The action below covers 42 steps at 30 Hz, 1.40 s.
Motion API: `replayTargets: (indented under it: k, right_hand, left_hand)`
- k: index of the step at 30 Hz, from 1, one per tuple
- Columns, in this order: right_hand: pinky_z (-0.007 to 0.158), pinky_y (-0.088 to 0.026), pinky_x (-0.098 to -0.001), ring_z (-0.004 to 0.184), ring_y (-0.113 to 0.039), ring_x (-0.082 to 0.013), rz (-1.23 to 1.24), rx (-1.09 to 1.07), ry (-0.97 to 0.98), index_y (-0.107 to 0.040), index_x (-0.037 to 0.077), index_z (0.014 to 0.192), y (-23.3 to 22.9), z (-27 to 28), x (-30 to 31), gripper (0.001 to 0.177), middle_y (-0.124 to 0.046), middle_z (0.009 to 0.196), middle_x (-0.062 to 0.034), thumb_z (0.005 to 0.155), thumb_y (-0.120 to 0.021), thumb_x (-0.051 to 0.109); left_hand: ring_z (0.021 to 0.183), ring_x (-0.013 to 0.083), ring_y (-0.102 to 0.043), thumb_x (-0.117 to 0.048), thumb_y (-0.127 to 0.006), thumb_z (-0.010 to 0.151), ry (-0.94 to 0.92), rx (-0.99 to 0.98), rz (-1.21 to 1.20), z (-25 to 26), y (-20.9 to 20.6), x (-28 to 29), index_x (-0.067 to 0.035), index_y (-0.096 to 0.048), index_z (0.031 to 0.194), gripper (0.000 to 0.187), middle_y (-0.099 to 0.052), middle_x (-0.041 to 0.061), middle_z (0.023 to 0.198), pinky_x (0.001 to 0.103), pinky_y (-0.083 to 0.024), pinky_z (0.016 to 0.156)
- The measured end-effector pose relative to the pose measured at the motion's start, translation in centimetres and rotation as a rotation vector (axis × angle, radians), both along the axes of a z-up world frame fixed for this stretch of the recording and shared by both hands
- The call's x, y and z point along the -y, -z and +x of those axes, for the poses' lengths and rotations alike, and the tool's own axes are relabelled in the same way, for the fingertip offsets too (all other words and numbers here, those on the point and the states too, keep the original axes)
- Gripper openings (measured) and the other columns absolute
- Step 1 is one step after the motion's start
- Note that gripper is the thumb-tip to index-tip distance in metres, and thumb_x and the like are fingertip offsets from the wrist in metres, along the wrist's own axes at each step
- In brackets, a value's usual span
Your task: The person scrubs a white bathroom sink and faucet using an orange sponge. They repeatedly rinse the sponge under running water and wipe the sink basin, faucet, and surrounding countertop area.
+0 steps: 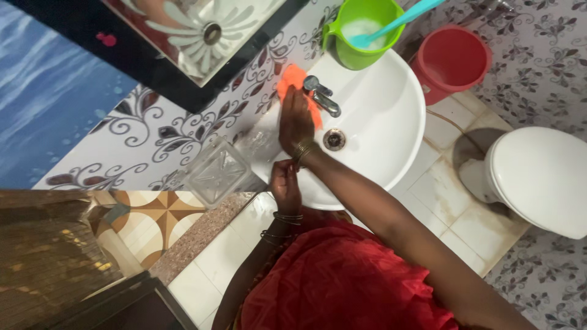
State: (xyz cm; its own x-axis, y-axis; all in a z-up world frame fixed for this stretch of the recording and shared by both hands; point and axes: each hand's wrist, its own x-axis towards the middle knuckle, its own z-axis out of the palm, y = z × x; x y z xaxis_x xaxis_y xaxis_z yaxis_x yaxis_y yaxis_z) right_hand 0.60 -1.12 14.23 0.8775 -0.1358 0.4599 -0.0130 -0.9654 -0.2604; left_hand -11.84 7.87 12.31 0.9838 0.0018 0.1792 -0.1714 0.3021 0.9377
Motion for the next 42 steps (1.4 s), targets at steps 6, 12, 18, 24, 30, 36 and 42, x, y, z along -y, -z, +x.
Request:
replayTargets:
  k: [6, 12, 18, 24, 30, 36, 42]
  right_hand:
    - [0.089, -0.052, -0.0437, 0.117, -0.052, -0.0437, 0.062, -0.191, 0.053, -0.053, -0.011, 0.118, 2.3, 4.2, -0.4, 0.036, -0.052, 0.123, -0.0273, 0.088, -0.058, 0.008]
    - [0.083, -0.046, -0.0464, 0.105, -0.054, -0.0348, 0.068, -0.047, -0.363, -0.064, 0.003, 0.118, 0.3, -1.3, 0.2, 0.039, -0.057, 0.116, -0.0149, 0.079, -0.062, 0.004]
    - [0.089, -0.043, -0.0499, 0.106, -0.053, -0.0391, 0.115, 0.057, -0.33, -0.068, 0.007, 0.107, -2.6, -1.1, 1.0, 0.032, -0.056, 0.117, -0.0179, 0.076, -0.07, 0.014]
    - [0.102, -0.045, -0.0485, 0.115, -0.055, -0.0389, 0.366, 0.146, -0.51, -0.067, 0.006, 0.106, -0.3, 0.1, 1.5, 0.029, -0.058, 0.125, -0.0167, 0.077, -0.07, 0.008]
    - [0.1, -0.041, -0.0466, 0.112, -0.055, -0.0329, 0.27, 0.067, -0.56, -0.074, 0.01, 0.106, -4.3, -1.3, 0.7, 0.035, -0.065, 0.114, -0.0066, 0.071, -0.074, 0.006]
    - [0.107, -0.04, -0.0432, 0.117, -0.053, -0.0286, 0.237, -0.108, -0.859, -0.075, 0.017, 0.117, -4.5, -0.4, -3.6, 0.039, -0.062, 0.118, -0.0068, 0.079, -0.08, 0.024]
    - [0.104, -0.041, -0.0396, 0.119, -0.049, -0.03, 0.156, -0.369, -0.872, -0.075, 0.019, 0.118, -2.7, 0.3, -4.3, 0.032, -0.06, 0.125, -0.0049, 0.086, -0.077, 0.024]
  left_hand:
    - [0.088, 0.0126, -0.055, -0.002, -0.05, 0.106, 0.058, 0.001, -0.008, 0.0, -0.7, -1.1, 0.001, -0.057, 0.102, 0.009, -0.06, 0.005, 0.095, 0.029, -0.048, 0.085]
    - [0.087, 0.0125, -0.056, -0.003, -0.049, 0.106, 0.08, -0.038, 0.008, 0.1, -0.5, -2.0, -0.001, -0.056, 0.1, 0.01, -0.062, 0.005, 0.094, 0.028, -0.047, 0.083]
    - [0.086, 0.0122, -0.058, -0.005, -0.049, 0.108, 0.142, -0.061, 0.073, 0.2, -1.0, -2.2, -0.001, -0.057, 0.101, 0.012, -0.061, 0.005, 0.092, 0.028, -0.049, 0.082]
    - [0.088, 0.0119, -0.057, -0.002, -0.049, 0.107, 0.228, -0.084, -0.042, 0.5, -0.9, -2.6, -0.001, -0.057, 0.101, 0.009, -0.059, 0.004, 0.094, 0.027, -0.048, 0.084]
    - [0.089, 0.0112, -0.055, -0.001, -0.049, 0.108, 0.273, -0.036, -0.105, 0.6, -0.2, -2.9, 0.0, -0.058, 0.102, 0.011, -0.059, 0.004, 0.096, 0.027, -0.047, 0.085]
    - [0.085, 0.0125, -0.06, -0.002, -0.052, 0.103, 0.246, -0.019, 0.109, 0.5, 1.1, -3.3, 0.001, -0.063, 0.101, 0.011, -0.065, 0.005, 0.092, 0.028, -0.05, 0.081]
    - [0.086, 0.0121, -0.063, 0.0, -0.055, 0.099, 0.257, -0.014, 0.143, 0.4, -0.1, -3.0, 0.001, -0.064, 0.104, 0.01, -0.067, 0.006, 0.094, 0.028, -0.053, 0.08]
